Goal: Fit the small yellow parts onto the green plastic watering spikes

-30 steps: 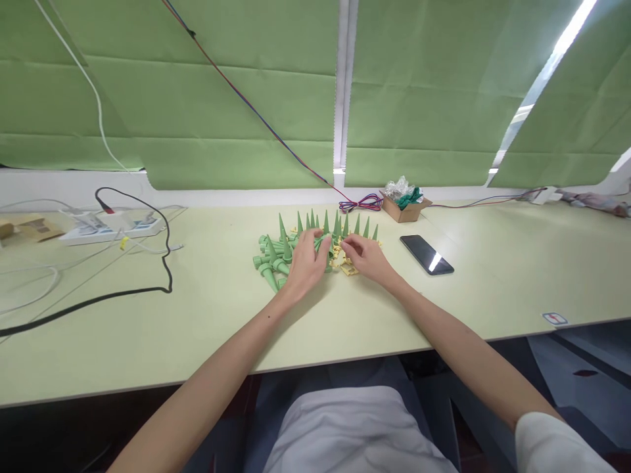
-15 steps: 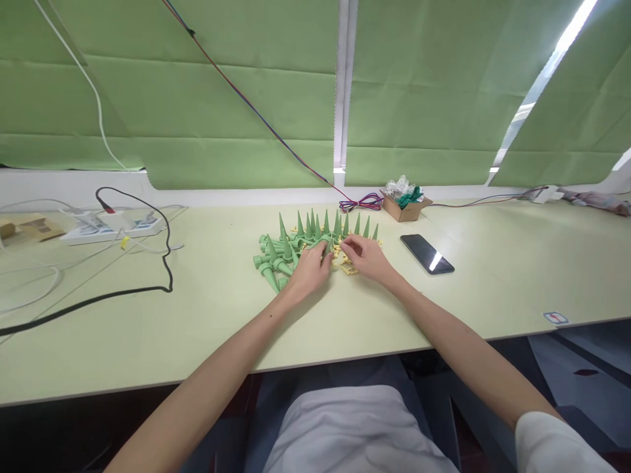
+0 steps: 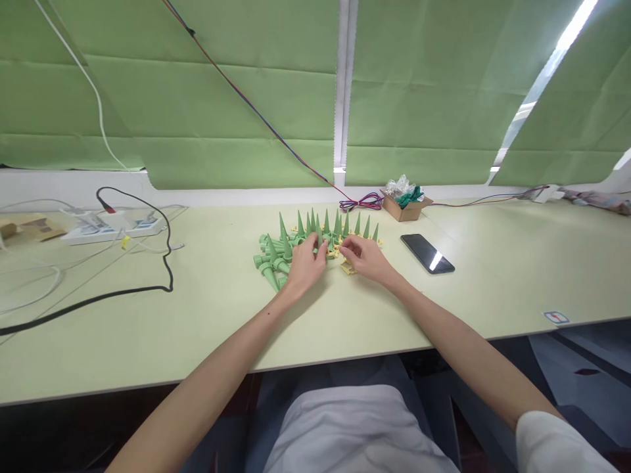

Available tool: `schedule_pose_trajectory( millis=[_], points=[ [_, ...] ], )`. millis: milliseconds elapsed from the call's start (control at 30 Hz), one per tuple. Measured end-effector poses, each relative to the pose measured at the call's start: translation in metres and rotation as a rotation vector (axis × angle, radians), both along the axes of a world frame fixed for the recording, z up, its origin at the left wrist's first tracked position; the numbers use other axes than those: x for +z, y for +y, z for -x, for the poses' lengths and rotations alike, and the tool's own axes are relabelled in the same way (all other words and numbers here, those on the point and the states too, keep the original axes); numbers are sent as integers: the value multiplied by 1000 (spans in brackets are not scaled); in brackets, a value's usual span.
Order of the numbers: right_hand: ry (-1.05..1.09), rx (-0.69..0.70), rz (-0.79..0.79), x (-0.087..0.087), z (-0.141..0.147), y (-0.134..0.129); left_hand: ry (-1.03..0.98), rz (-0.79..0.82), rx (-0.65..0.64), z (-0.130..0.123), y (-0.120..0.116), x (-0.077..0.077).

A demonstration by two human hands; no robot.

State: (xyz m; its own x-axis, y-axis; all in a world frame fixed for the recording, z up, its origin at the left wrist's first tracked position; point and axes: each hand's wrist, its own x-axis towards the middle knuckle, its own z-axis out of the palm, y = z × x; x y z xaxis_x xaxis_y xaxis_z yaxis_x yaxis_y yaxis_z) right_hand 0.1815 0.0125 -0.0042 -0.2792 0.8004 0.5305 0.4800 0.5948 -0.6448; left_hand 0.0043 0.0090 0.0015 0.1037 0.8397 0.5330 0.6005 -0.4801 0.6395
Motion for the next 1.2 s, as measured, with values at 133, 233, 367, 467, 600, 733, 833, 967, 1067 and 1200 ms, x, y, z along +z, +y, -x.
schedule_pose_trajectory(
  millis=[133,233,367,467,600,733,833,967,1067,1200],
  points=[
    [-3,6,8,1,0,-1,-47,-15,-12,-1,-1,1],
    [4,13,10,0,1,-1,-64,-9,-23,-2,-2,2],
    [10,13,-15,-1,2,-1,-86,-7,-27,-3,-3,3],
    [16,-12,-44,-1,2,-1,-88,-25,-12,-2,-2,4],
    [45,-45,-66,-1,2,-1,-76,-28,-10,-1,-3,4],
    [49,-10,-44,-3,3,-1,-67,-12,-27,-2,-4,4],
    [43,45,-20,-4,4,-1,-76,2,-48,-3,-5,5],
    [18,68,-15,-3,4,-1,-94,10,-64,-3,-6,5],
    [2,74,-19,-3,4,-1,-105,17,-73,-4,-7,5],
    [9,87,-14,-4,3,0,-113,17,-73,-4,-7,5]
  ],
)
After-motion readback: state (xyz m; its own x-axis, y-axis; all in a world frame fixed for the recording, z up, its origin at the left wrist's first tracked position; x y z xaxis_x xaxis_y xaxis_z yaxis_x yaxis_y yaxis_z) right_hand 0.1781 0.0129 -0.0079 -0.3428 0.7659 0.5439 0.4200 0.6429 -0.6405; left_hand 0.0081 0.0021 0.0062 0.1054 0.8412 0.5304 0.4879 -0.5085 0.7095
